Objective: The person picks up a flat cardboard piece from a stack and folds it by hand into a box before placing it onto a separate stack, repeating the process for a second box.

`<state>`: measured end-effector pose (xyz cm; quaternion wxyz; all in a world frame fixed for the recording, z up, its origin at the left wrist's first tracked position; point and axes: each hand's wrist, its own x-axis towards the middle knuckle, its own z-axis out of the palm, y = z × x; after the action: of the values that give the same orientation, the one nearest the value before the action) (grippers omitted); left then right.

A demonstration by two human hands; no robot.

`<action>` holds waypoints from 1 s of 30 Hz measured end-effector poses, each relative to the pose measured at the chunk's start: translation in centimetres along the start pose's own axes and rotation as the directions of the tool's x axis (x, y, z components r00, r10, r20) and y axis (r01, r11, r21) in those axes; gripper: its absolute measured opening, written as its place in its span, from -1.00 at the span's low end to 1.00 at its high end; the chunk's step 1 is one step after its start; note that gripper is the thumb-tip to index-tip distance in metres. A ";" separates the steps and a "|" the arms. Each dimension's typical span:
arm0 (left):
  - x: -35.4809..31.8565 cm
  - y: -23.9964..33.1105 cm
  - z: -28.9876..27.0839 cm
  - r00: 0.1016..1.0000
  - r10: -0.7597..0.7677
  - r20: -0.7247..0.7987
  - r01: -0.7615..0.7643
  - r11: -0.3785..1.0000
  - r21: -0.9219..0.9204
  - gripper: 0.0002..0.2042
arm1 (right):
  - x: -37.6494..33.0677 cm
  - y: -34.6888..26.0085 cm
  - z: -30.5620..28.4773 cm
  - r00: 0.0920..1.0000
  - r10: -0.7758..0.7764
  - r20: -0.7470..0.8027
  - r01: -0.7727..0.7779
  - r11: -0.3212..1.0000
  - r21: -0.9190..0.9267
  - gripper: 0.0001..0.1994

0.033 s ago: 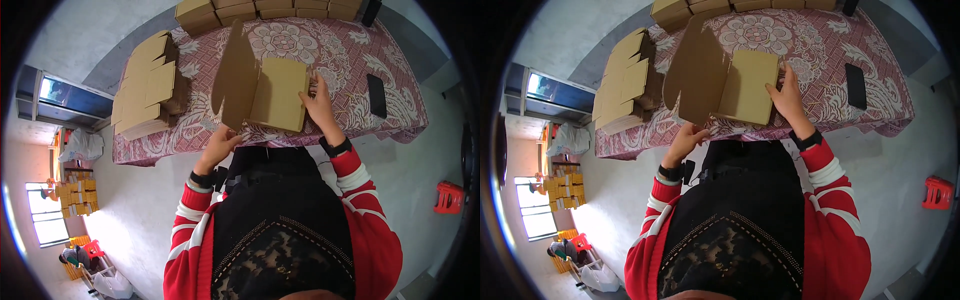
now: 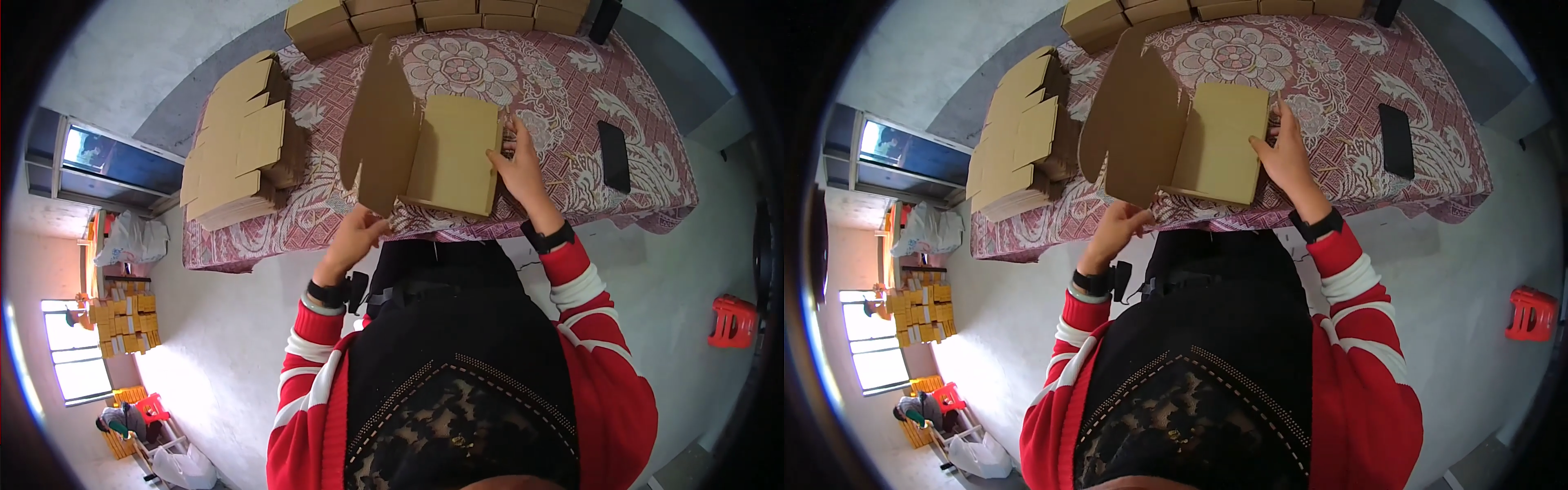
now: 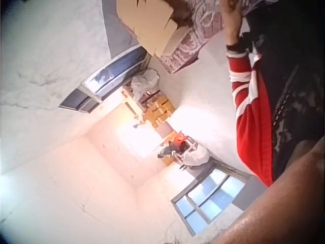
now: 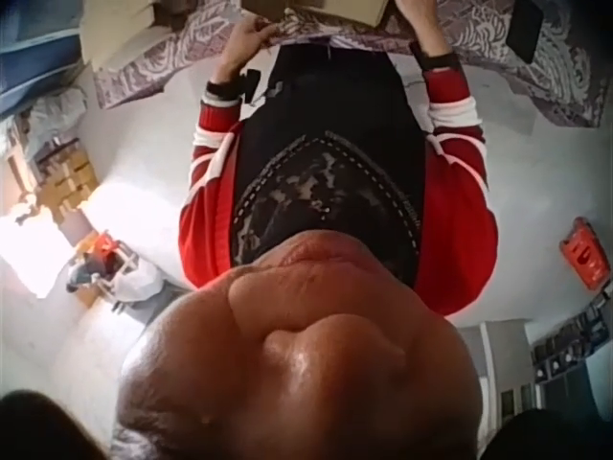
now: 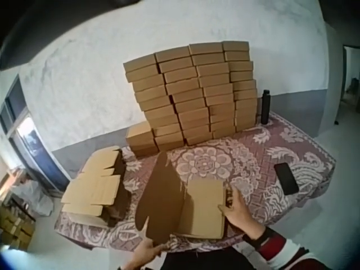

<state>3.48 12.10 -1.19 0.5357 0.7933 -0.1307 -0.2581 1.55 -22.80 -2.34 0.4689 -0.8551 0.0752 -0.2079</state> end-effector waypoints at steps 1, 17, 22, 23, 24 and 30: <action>-0.2 0.2 -0.3 0.996 -0.080 0.045 0.082 0.996 -0.046 -0.61 | 0.7 0.1 -0.2 0.995 0.059 0.079 -0.062 0.997 0.034 -0.24; 15.8 -2.9 -4.8 0.698 0.576 0.425 -0.140 0.693 -0.707 -0.58 | 2.5 1.0 1.0 0.931 0.072 0.357 -0.193 0.929 0.317 -0.32; 12.4 -4.3 -5.4 0.825 0.498 0.267 -0.372 0.834 -0.408 -0.55 | 0.1 0.3 2.7 0.944 -0.083 0.320 -0.014 0.957 0.291 -0.39; 10.1 -4.8 -5.0 0.827 0.500 0.256 -0.380 0.834 -0.400 -0.55 | -0.5 0.0 3.3 0.944 -0.107 0.313 0.030 0.970 0.240 -0.43; 10.0 -4.8 -4.4 0.829 0.502 0.247 -0.388 0.834 -0.392 -0.55 | -1.2 -0.2 4.0 0.942 -0.132 0.308 0.075 0.979 0.189 -0.48; 6.6 -3.9 -3.4 0.808 0.547 0.218 -0.462 0.819 -0.340 -0.55 | -3.0 -1.3 5.7 0.997 -0.056 0.056 0.031 0.924 0.381 -0.66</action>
<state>10.56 13.10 -5.51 0.6616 0.5983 -0.3832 -0.2399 1.20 -16.70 -4.77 0.6232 -0.7559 -0.0010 -0.2006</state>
